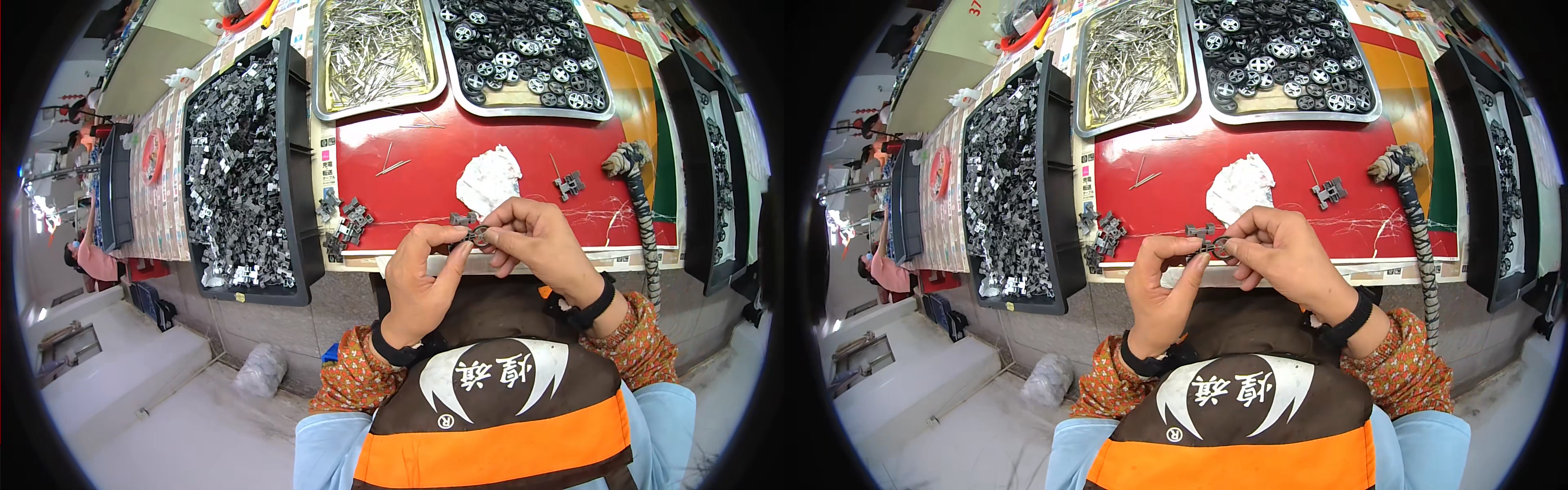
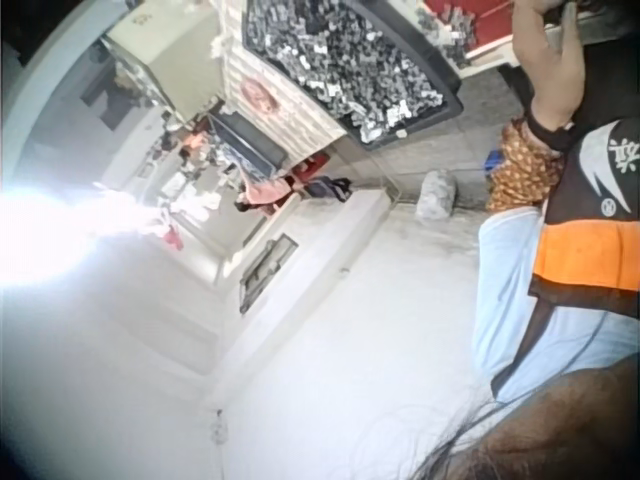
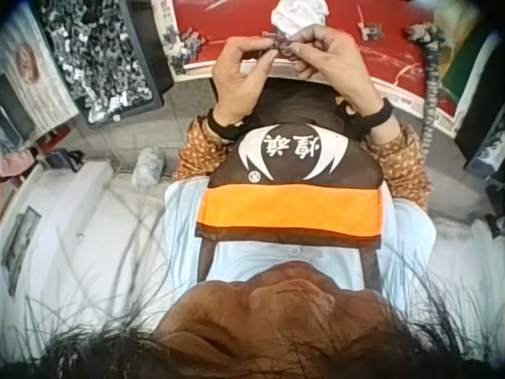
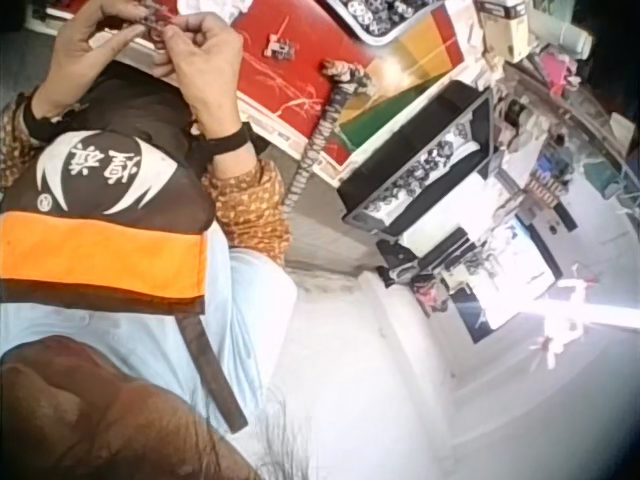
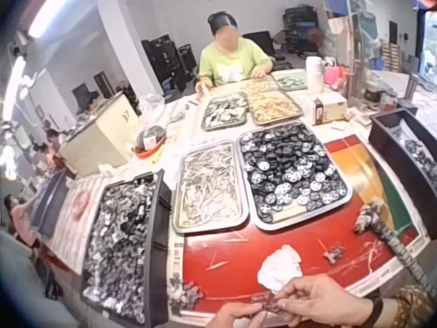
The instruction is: Assembling and securing small plastic and metal components using an electric screwdriver.
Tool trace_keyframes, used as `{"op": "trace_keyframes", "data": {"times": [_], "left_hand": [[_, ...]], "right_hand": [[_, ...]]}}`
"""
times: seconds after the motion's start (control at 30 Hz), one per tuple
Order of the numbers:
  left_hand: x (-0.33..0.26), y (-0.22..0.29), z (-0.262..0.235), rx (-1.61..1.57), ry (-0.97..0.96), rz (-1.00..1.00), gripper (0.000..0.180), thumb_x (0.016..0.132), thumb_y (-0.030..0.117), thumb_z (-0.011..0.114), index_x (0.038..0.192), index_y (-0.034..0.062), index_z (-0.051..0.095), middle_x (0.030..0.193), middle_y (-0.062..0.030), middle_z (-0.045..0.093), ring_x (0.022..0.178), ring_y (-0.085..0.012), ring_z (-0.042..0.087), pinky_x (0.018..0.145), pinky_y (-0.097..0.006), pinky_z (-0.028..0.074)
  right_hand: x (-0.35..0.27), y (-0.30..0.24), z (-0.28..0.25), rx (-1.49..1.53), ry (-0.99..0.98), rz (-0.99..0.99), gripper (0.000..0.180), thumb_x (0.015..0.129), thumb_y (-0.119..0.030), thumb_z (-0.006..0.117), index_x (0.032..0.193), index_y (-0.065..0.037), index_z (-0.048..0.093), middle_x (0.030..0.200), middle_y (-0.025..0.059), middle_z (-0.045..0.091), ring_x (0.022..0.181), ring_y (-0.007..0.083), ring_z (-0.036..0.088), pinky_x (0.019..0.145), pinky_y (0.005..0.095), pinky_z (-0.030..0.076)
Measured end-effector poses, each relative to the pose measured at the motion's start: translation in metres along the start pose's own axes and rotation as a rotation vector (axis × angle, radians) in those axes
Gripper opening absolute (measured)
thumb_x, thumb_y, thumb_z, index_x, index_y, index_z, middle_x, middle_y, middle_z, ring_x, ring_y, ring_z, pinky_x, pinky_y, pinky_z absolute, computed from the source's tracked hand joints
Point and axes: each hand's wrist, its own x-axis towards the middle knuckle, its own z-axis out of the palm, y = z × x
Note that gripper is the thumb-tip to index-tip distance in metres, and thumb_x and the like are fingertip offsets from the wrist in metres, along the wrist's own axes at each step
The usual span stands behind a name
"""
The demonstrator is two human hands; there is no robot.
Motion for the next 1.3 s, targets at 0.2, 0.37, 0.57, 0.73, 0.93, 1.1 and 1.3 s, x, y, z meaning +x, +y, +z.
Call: {"op": "trace_keyframes", "data": {"times": [0.2,0.37,0.57,0.73,0.93,1.1,1.3], "left_hand": [[0.002,0.002,0.002,0.085,-0.024,0.045,0.02,0.095,-0.002,0.08,0.113,0.0019,0.072,0.101,-0.0118,0.076,0.089,-0.0223,0.076,0.08,-0.033,0.059],[0.006,0.005,0.005,0.151,-0.058,0.104,0.021,0.093,-0.002,0.08,0.111,0.0026,0.072,0.099,-0.0122,0.076,0.087,-0.0248,0.076,0.078,-0.036,0.059],[0.01,0.003,0.007,0.222,-0.062,0.152,0.022,0.092,-0.004,0.08,0.111,0.003,0.071,0.099,-0.0127,0.077,0.087,-0.027,0.075,0.077,-0.037,0.059],[0.012,0.003,0.009,0.215,-0.067,0.147,0.022,0.092,-0.004,0.08,0.111,0.0027,0.071,0.1,-0.0129,0.077,0.088,-0.0272,0.075,0.078,-0.037,0.059],[0.014,0.004,0.009,0.211,-0.079,0.107,0.02,0.094,-0.004,0.08,0.112,0.0008,0.073,0.106,-0.0127,0.078,0.095,-0.021,0.077,0.085,-0.033,0.06],[0.018,0.0,0.01,0.253,-0.096,0.119,0.018,0.094,-0.003,0.08,0.111,0.0004,0.073,0.104,-0.0125,0.078,0.094,-0.0222,0.077,0.084,-0.033,0.06],[0.022,-0.002,0.012,0.309,-0.122,0.139,0.018,0.094,-0.004,0.079,0.11,0.0014,0.074,0.103,-0.0125,0.078,0.093,-0.0246,0.077,0.083,-0.034,0.059]], "right_hand": [[0.001,0.005,-0.006,0.001,0.027,-0.018,0.015,0.104,-0.007,0.071,0.111,0.006,0.07,0.091,0.0071,0.074,0.073,0.0103,0.072,0.061,0.0263,0.064],[0.001,0.007,-0.006,0.01,0.039,-0.018,0.015,0.104,-0.008,0.071,0.109,0.005,0.07,0.09,0.0059,0.073,0.073,0.0099,0.072,0.061,0.0258,0.064],[0.004,0.009,-0.01,-0.006,0.042,-0.013,0.014,0.105,-0.009,0.071,0.108,0.005,0.069,0.089,0.0062,0.072,0.073,0.0107,0.072,0.061,0.0262,0.064],[0.007,0.011,-0.012,-0.002,0.049,-0.011,0.013,0.105,-0.008,0.071,0.107,0.005,0.069,0.088,0.0067,0.073,0.072,0.0112,0.072,0.061,0.0264,0.063],[0.01,0.011,-0.012,-0.02,0.065,-0.004,0.013,0.105,-0.008,0.07,0.108,0.005,0.069,0.089,0.0079,0.073,0.073,0.0118,0.073,0.061,0.0266,0.063],[0.013,0.013,-0.014,-0.024,0.073,0.004,0.014,0.105,-0.008,0.069,0.109,0.005,0.069,0.09,0.0087,0.074,0.074,0.0126,0.074,0.061,0.027,0.064],[0.017,0.014,-0.015,-0.034,0.093,0.02,0.013,0.105,-0.007,0.068,0.109,0.006,0.07,0.091,0.0096,0.075,0.075,0.0133,0.075,0.062,0.0278,0.064]]}}
